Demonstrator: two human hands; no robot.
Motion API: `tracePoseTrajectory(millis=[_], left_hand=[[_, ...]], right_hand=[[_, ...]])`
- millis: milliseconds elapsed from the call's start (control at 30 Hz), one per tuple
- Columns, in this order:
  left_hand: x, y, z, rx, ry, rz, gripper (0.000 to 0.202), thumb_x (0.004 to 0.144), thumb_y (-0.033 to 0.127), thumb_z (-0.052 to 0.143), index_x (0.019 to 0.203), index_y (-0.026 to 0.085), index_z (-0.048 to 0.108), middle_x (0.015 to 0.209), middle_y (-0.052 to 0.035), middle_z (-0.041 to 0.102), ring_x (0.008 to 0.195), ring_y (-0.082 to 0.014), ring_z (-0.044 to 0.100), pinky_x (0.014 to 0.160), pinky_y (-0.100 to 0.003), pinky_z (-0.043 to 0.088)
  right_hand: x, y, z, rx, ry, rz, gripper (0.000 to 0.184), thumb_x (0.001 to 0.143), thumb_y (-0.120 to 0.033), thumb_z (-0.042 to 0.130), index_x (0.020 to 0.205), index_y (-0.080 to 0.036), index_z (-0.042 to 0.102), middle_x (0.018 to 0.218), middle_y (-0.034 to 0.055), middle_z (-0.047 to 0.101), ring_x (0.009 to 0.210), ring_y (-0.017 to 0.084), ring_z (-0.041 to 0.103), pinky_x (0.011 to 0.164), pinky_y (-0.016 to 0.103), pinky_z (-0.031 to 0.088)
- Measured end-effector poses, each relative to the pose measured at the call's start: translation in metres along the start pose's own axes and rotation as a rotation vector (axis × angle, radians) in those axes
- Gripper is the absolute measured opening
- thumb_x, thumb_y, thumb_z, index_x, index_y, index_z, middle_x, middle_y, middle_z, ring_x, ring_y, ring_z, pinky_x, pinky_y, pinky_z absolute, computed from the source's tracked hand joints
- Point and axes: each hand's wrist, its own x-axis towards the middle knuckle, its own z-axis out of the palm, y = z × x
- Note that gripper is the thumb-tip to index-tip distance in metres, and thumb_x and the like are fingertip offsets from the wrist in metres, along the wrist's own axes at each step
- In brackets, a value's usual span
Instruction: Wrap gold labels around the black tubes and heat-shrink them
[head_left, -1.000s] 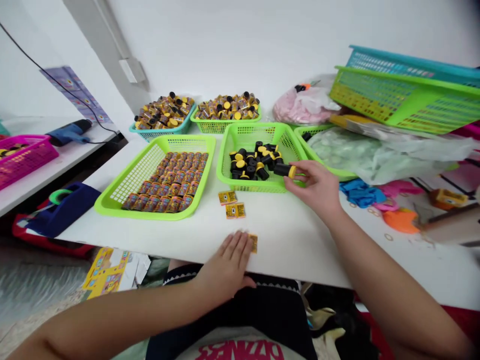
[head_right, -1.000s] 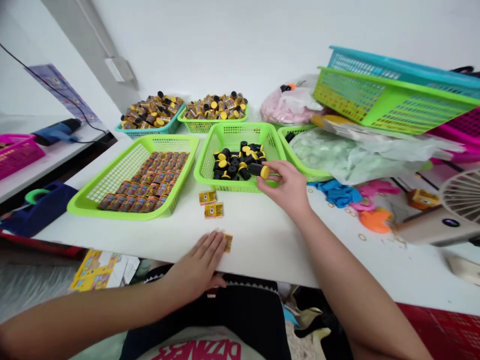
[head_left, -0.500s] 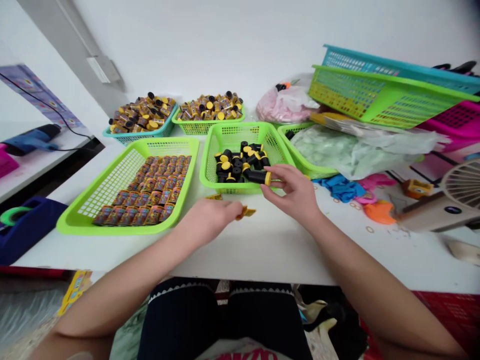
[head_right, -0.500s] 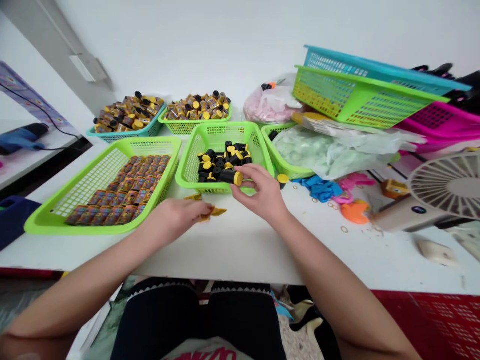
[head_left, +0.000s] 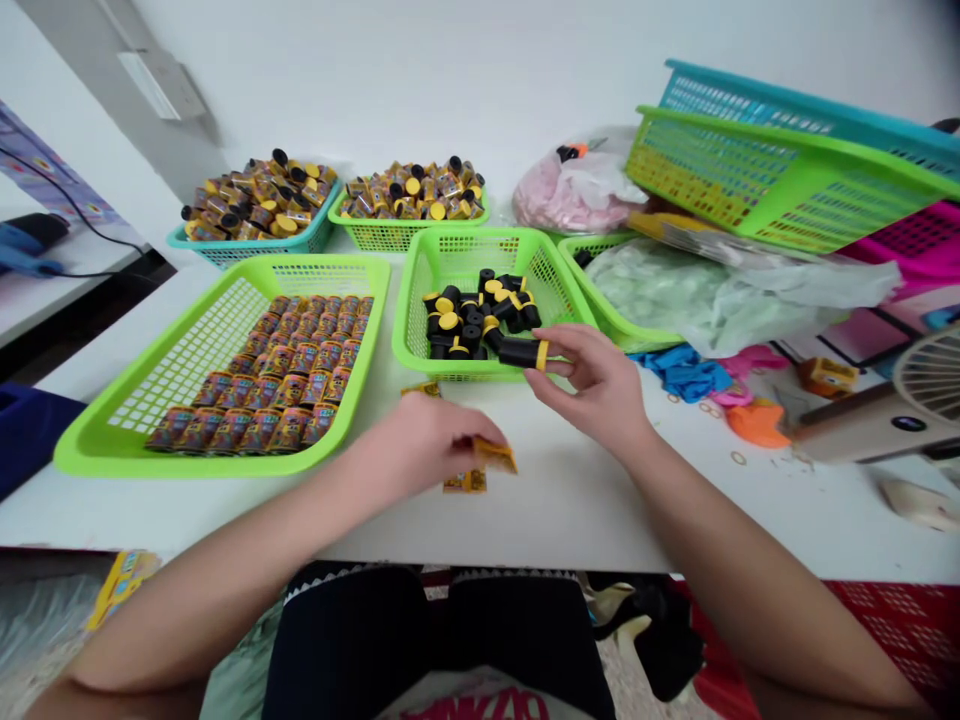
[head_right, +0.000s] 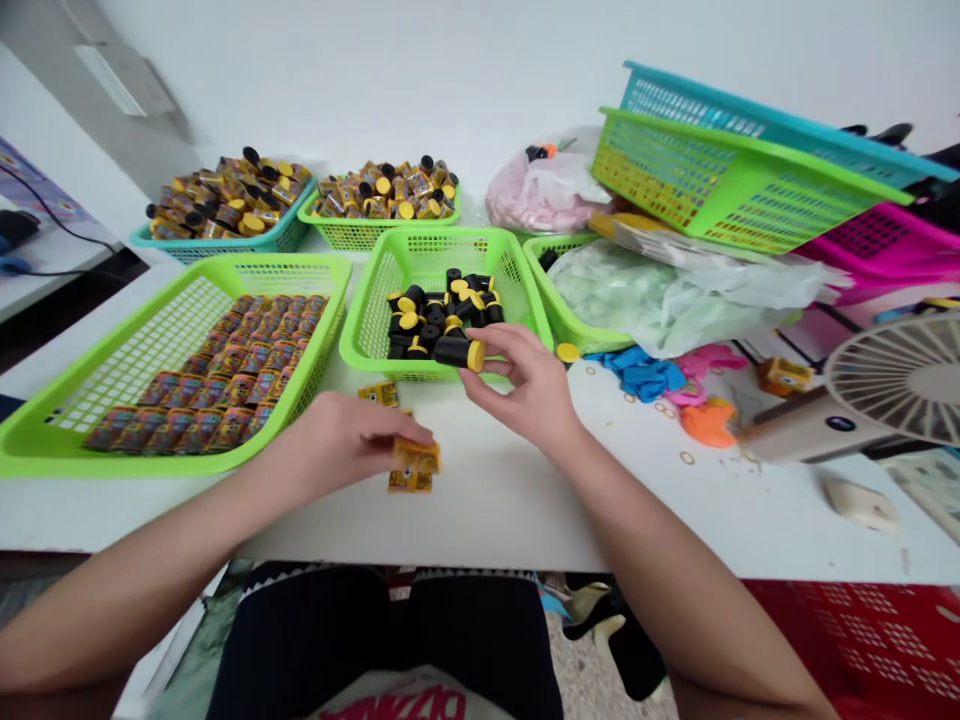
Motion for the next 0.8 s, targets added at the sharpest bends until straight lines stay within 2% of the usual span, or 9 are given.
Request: tracePoseTrajectory(millis=[33, 100, 167, 267, 400, 467, 600, 733, 800], left_hand=[[0.003, -0.001, 0.002, -0.207, 0.06, -0.068, 0.008, 0.08, 0.026, 0.072, 0.083, 0.018, 0.071, 0.077, -0.0015, 0.076, 0.066, -0.0153, 0.072, 0.062, -0.022, 0.053], [0.009, -0.006, 0.01, -0.616, 0.13, -0.261, 0.028, 0.076, 0.038, 0.077, 0.076, 0.017, 0.06, 0.075, -0.0022, 0.076, 0.065, -0.0171, 0.073, 0.06, -0.024, 0.057], [0.012, -0.013, 0.021, -0.917, 0.18, -0.415, 0.04, 0.074, 0.048, 0.078, 0.084, 0.019, 0.052, 0.071, -0.0004, 0.074, 0.064, -0.0186, 0.074, 0.061, -0.028, 0.06], [0.011, -0.024, 0.034, -1.16, 0.162, -0.466, 0.05, 0.076, 0.055, 0.075, 0.103, 0.021, 0.05, 0.073, -0.0002, 0.075, 0.07, -0.0199, 0.076, 0.067, -0.032, 0.062], [0.009, -0.034, 0.043, -1.234, 0.082, -0.378, 0.053, 0.081, 0.059, 0.07, 0.11, 0.017, 0.056, 0.086, -0.007, 0.077, 0.083, -0.0216, 0.076, 0.076, -0.035, 0.063], [0.007, -0.036, 0.044, -1.212, 0.044, -0.324, 0.061, 0.082, 0.061, 0.067, 0.122, 0.015, 0.057, 0.095, -0.0115, 0.077, 0.091, -0.0229, 0.075, 0.081, -0.036, 0.062], [0.006, -0.039, 0.045, -1.159, 0.009, -0.283, 0.084, 0.082, 0.065, 0.064, 0.146, 0.013, 0.044, 0.109, -0.0188, 0.074, 0.102, -0.026, 0.072, 0.089, -0.041, 0.059], [0.005, -0.042, 0.045, -1.107, -0.006, -0.205, 0.088, 0.085, 0.064, 0.06, 0.152, 0.013, 0.035, 0.114, -0.0192, 0.072, 0.102, -0.0249, 0.072, 0.092, -0.04, 0.057], [0.005, -0.042, 0.043, -1.027, 0.002, -0.119, 0.082, 0.088, 0.065, 0.056, 0.149, 0.013, 0.041, 0.116, -0.0182, 0.071, 0.101, -0.024, 0.072, 0.091, -0.039, 0.057]], right_hand=[[0.001, -0.001, -0.001, 0.046, 0.006, 0.029, 0.036, 0.079, -0.036, 0.074, 0.113, -0.027, 0.066, 0.117, 0.009, 0.061, 0.097, 0.021, 0.068, 0.082, 0.037, 0.064], [0.001, -0.004, -0.002, 0.128, 0.003, 0.089, 0.039, 0.079, -0.042, 0.074, 0.113, -0.027, 0.065, 0.109, 0.0081, 0.066, 0.095, 0.022, 0.07, 0.077, 0.036, 0.064], [0.001, -0.008, -0.004, 0.169, -0.006, 0.135, 0.042, 0.078, -0.048, 0.075, 0.113, -0.027, 0.064, 0.098, 0.0064, 0.071, 0.088, 0.022, 0.072, 0.073, 0.035, 0.063], [-0.002, -0.013, -0.004, 0.203, -0.02, 0.14, 0.041, 0.077, -0.05, 0.076, 0.109, -0.027, 0.065, 0.084, 0.0034, 0.072, 0.077, 0.02, 0.072, 0.067, 0.033, 0.063], [-0.005, -0.014, -0.004, 0.293, -0.128, 0.1, 0.031, 0.079, -0.038, 0.078, 0.106, -0.027, 0.068, 0.078, 0.0003, 0.07, 0.068, 0.016, 0.071, 0.061, 0.029, 0.061], [-0.006, -0.01, -0.004, 0.346, -0.174, 0.101, 0.029, 0.081, -0.035, 0.076, 0.108, -0.028, 0.068, 0.081, 0.0, 0.071, 0.068, 0.014, 0.07, 0.061, 0.028, 0.061], [-0.008, -0.002, -0.004, 0.387, -0.239, 0.161, 0.034, 0.082, -0.041, 0.075, 0.111, -0.025, 0.068, 0.088, 0.0026, 0.074, 0.069, 0.015, 0.07, 0.064, 0.031, 0.062], [-0.007, -0.004, -0.003, 0.357, -0.31, 0.228, 0.032, 0.081, -0.038, 0.076, 0.109, -0.025, 0.069, 0.086, 0.003, 0.074, 0.066, 0.015, 0.069, 0.059, 0.028, 0.059], [-0.005, -0.007, -0.002, 0.353, -0.343, 0.252, 0.028, 0.082, -0.037, 0.075, 0.107, -0.025, 0.07, 0.083, 0.0023, 0.074, 0.065, 0.014, 0.068, 0.059, 0.028, 0.058]])
